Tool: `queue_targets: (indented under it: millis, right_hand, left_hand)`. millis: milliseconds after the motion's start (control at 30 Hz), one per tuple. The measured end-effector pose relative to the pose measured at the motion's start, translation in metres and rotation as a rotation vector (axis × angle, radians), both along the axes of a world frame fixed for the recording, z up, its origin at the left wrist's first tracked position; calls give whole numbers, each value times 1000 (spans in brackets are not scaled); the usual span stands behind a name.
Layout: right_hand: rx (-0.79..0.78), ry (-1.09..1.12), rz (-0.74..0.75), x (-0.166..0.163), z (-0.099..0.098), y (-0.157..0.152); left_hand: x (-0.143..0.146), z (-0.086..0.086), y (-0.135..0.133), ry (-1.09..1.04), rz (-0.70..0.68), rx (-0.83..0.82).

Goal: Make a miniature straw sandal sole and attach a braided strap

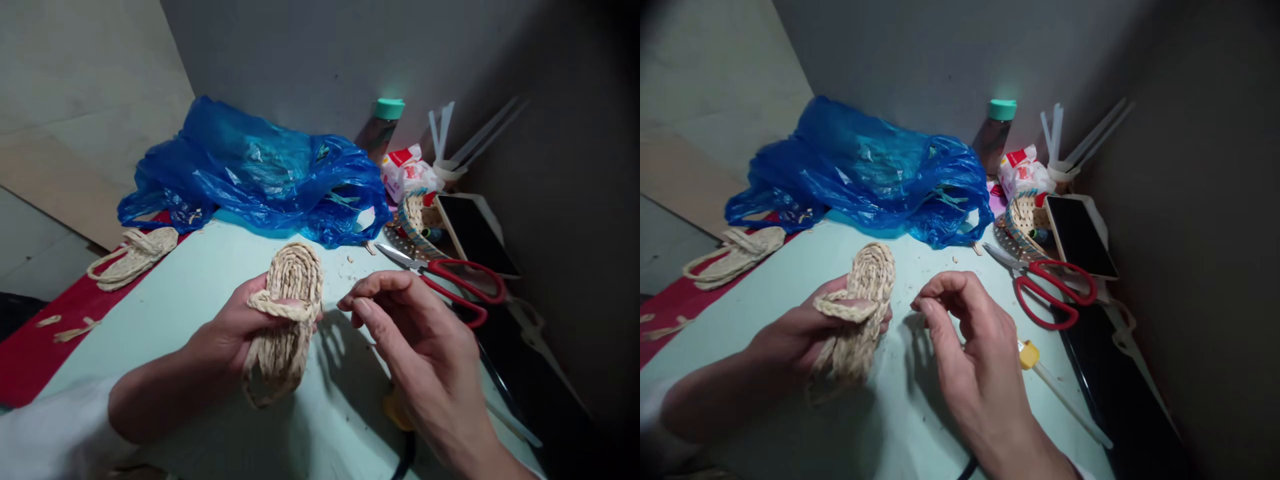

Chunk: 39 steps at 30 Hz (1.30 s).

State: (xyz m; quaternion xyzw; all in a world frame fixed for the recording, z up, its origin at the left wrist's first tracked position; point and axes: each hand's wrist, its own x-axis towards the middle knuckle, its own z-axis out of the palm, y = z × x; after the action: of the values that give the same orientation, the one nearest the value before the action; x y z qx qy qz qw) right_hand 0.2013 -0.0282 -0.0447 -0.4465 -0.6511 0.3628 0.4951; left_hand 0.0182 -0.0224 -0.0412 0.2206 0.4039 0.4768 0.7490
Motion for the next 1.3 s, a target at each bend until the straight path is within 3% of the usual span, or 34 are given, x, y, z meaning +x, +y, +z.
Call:
queue_targets:
  millis: [233, 400, 533, 700, 867, 1033, 1233, 1300]
  right_hand:
    - [7, -141, 10, 2, -7, 2]
    - [5, -51, -6, 1, -17, 7]
    - [8, -26, -59, 3, -12, 7]
    - [25, -95, 14, 6, -4, 10]
    - [25, 5, -1, 8, -6, 13]
    - [30, -5, -7, 6, -5, 12]
    - [-93, 38, 47, 0, -6, 7]
    - [-51, 2, 48, 0, -5, 6]
  left_hand:
    - [-4, 7, -6, 299, 40, -13]
    - [0, 8, -5, 396, 75, -11]
    - [3, 9, -7, 466, 71, 25]
    - [-1, 6, -7, 415, 28, 119]
    - [-6, -3, -1, 313, -8, 149]
    - [-6, -5, -2, 279, -24, 128]
    - [-6, -3, -3, 274, -14, 137]
    - [-5, -3, -3, 285, -18, 135]
